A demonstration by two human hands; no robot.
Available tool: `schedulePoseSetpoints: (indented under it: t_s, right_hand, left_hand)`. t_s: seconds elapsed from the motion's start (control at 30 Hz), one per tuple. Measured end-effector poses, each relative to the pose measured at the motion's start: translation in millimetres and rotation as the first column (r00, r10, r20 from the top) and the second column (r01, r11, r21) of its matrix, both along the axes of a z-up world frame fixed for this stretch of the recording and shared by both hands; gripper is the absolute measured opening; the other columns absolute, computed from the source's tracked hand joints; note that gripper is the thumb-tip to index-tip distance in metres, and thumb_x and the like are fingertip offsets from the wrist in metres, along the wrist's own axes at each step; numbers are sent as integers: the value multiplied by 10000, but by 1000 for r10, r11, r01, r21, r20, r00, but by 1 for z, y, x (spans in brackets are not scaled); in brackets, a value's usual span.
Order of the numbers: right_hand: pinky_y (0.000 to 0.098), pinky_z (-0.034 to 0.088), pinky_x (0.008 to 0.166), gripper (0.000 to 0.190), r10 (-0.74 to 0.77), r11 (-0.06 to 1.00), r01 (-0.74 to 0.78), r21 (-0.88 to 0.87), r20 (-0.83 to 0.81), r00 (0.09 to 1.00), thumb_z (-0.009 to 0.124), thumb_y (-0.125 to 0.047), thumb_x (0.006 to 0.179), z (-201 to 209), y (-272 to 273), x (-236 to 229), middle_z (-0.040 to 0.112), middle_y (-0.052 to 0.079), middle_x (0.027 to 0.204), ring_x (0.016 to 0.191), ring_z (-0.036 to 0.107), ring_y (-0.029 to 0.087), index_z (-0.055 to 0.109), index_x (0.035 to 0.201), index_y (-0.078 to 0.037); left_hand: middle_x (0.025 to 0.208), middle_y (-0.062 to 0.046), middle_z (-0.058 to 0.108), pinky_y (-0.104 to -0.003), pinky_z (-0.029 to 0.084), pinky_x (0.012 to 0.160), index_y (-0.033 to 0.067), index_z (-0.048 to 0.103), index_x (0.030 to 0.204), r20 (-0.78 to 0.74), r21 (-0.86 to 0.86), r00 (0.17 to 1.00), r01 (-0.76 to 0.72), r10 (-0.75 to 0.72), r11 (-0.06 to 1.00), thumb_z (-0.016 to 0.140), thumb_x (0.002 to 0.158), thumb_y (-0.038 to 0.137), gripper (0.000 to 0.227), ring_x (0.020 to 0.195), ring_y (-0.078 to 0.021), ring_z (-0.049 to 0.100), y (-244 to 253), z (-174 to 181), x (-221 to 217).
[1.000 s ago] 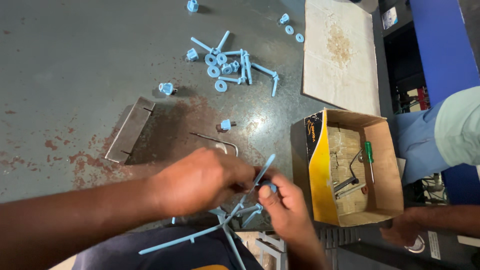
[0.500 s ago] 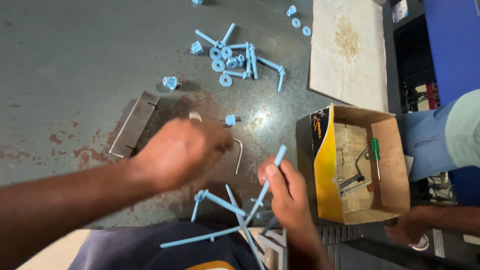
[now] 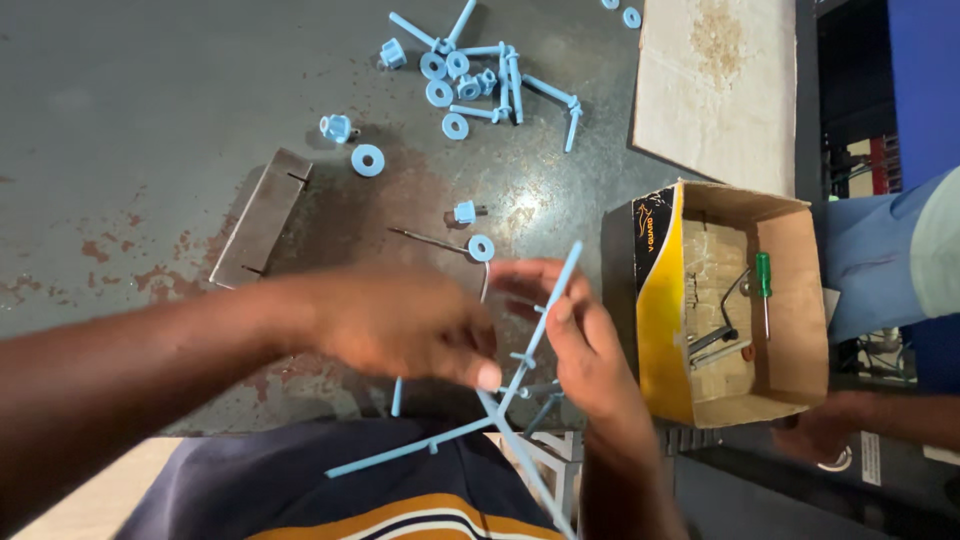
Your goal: The person assembles light blue plastic components by inserting rods into a metal jig and tightening them with an Allen key. They repeatedly insert, tighten, and remove the parts, then place the assembled units into a cardboard box.
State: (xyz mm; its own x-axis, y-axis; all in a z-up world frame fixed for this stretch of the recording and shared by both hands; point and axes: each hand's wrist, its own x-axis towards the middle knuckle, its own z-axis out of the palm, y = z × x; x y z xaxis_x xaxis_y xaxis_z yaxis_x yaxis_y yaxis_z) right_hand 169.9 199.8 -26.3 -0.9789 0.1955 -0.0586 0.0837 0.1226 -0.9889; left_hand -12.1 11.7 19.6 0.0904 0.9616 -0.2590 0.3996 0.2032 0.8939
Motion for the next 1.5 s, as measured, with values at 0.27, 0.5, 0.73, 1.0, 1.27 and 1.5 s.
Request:
schedulePoseSetpoints:
  t_s: [0.27,0.5,0.73,1.0,1.27,1.5]
  right_hand:
    - [344,578,914,500,-141,847,23,532,183,973,896,-226,736,18,-22,43,756,102,1102,1035,739,196,679,1151,-52]
    - [378,546,920,199,-260,489,287,824,-176,949,787,-78,746,5,-38,51,742,50,1032,1016,725,237,726,934,-103]
    - [433,487,905,256,-117,120,319,940,-305,945,650,-43,782,39,-39,47,714,93,1065,1060,663,295,730,1025,-26]
    - [397,561,843,250,-194,359,401,843,-352,915,704,3,783,38,-31,65,712,111,1032,992,692,336,698,1030,-33]
    - [417,548,865,236,31,76,356,931,-359,933,695,-66,819,70,-35,98,700,116,1068,1016,674,287,665,1051,-39]
    - [436,442,813,133,-219,193,89,977,-45,975,627,-45,796,70,-38,114,668,36,849,870,658,258,658,904,-116]
  left_hand:
    - [968,-105,749,-436,518,793,163,722,1172,-56,-62,998,-35,32,997,619,903,383,362,915,-270,700,10,-21,23]
    - [810,-109,739,-441,572,709,37,649,1039,91,-259,996,33,-9,965,550,960,289,282,767,-277,736,27,-31,31]
    - [776,-82,713,-388,543,665,36,697,1003,80,73,985,-162,156,984,653,929,385,359,714,-215,707,55,-63,51]
    - [604,-42,586,-356,461,539,44,707,912,295,-23,948,-117,119,993,628,924,327,293,557,-144,541,63,-54,62]
    - [593,-85,576,-388,430,529,12,745,874,321,-44,946,-35,47,998,644,917,309,316,537,-178,525,68,-41,81]
    - [698,-122,689,-407,505,617,103,757,958,-21,140,1000,0,3,990,664,876,355,281,612,-225,633,73,-46,99]
